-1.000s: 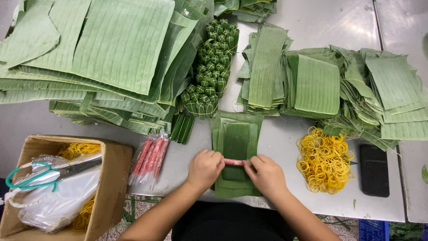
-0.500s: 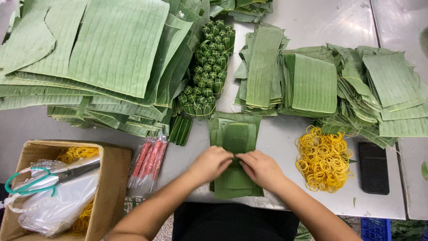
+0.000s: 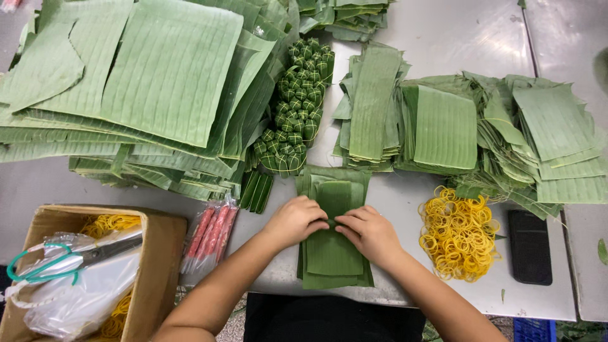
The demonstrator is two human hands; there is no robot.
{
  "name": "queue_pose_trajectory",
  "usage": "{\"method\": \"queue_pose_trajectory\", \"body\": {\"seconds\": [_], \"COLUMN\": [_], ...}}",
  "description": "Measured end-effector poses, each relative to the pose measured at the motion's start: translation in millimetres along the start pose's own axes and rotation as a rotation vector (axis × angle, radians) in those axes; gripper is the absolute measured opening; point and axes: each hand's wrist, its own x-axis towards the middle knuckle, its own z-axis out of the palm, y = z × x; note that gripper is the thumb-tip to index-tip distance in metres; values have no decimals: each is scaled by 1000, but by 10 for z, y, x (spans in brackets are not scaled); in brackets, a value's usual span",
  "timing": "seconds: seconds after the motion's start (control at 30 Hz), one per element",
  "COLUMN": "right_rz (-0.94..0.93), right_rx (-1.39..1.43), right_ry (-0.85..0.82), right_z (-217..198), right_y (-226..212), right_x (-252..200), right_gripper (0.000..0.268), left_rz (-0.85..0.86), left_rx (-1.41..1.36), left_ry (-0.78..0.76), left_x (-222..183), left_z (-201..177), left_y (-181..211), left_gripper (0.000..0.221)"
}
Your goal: The person places a small red food item on a stack of banana leaves, rolls a single leaf around it by hand to form a cylinder, and secures the ends with yellow rubber bands.
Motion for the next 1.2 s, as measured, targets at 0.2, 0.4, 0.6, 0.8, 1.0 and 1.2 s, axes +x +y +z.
{"method": "queue_pose_trajectory", "body": {"seconds": [0.2, 0.4, 0.6, 0.8, 1.0, 1.2], "right_rz": [-133, -33, -250, -193, -206, -241], "right_rx": [-90, -135, -265, -274, -81, 103], "right_ry": [-30, -43, 17, 2, -161, -246], "right_z": [-47, -9, 84, 176, 115, -276], "right_y": [-4, 112, 235, 248, 124, -122], "right_x": [77, 200, 224, 249, -104, -349], "right_gripper": [38, 36, 41, 41, 41, 48], "left_rz": [143, -93, -7, 236, 270, 271], "left_rx": [51, -60, 228, 113, 220, 168], "left_ry": [-7, 34, 85, -300, -200, 58], "left_x": [32, 195, 247, -237, -582, -653], "left_z": [25, 96, 67, 19, 400, 493], "left_y": [109, 12, -75, 498, 336, 279], "left_gripper": [25, 20, 9, 41, 36, 22]}}
